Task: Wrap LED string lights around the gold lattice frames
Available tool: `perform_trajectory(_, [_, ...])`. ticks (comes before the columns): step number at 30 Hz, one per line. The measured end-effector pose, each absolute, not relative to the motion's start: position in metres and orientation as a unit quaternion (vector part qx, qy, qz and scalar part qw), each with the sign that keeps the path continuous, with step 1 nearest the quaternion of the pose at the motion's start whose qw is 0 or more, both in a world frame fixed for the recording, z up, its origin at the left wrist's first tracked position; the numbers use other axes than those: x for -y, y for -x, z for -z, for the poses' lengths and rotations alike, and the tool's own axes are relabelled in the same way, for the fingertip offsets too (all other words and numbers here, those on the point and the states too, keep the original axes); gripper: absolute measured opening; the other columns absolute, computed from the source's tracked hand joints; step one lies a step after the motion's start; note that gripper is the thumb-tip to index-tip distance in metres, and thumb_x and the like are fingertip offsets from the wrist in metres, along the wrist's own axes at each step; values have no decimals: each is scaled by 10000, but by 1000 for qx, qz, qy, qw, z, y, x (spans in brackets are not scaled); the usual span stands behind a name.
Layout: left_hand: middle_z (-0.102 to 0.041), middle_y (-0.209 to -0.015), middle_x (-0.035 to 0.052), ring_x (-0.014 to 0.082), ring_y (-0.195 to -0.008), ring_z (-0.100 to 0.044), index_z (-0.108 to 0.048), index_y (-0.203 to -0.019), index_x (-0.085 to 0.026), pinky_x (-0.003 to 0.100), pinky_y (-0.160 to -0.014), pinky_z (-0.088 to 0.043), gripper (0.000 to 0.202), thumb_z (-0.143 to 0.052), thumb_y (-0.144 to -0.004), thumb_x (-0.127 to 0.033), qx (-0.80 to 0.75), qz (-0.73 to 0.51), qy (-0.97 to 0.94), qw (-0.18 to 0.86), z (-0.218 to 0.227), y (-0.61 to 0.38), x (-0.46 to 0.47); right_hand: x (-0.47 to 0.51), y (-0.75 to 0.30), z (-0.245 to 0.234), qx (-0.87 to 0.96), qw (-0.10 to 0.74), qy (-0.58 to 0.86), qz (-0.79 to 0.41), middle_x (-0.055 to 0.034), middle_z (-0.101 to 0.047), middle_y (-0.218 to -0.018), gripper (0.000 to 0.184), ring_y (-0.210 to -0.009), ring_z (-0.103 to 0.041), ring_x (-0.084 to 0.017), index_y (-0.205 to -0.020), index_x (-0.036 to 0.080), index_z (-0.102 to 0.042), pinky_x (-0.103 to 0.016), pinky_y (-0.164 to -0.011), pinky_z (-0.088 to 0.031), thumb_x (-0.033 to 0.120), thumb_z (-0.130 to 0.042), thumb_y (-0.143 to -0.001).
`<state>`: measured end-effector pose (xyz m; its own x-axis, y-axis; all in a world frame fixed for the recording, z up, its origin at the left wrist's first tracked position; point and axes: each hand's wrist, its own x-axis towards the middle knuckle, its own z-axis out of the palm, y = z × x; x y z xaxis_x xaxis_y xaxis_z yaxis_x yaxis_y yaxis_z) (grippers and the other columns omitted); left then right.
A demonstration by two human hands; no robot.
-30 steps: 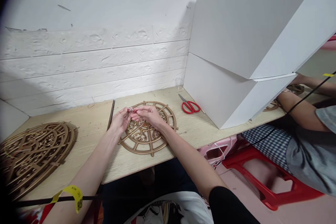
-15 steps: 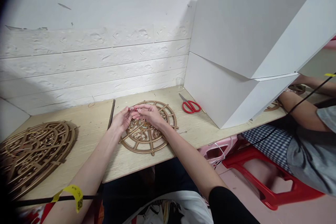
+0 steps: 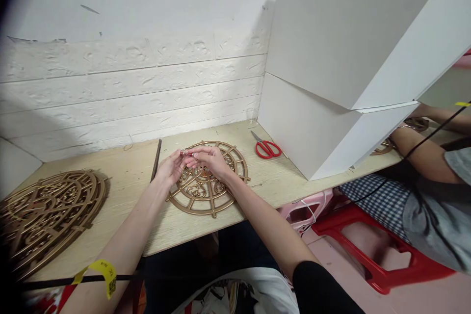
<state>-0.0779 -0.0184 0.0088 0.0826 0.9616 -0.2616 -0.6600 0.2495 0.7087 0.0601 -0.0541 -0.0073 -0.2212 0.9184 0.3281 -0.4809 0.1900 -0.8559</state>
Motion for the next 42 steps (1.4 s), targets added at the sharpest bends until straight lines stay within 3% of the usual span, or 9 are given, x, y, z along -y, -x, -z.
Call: perform_trajectory(42, [-649, -662, 78, 129, -619, -630, -589, -694, -92, 248, -687, -514, 169, -513, -832, -32, -361, -557, -222, 714, -8, 77, 20, 56, -59, 6, 516, 596, 245, -564, -52, -721, -741, 237, -636, -661, -156, -919, 154, -695, -265, -613, -494, 310, -698, -740])
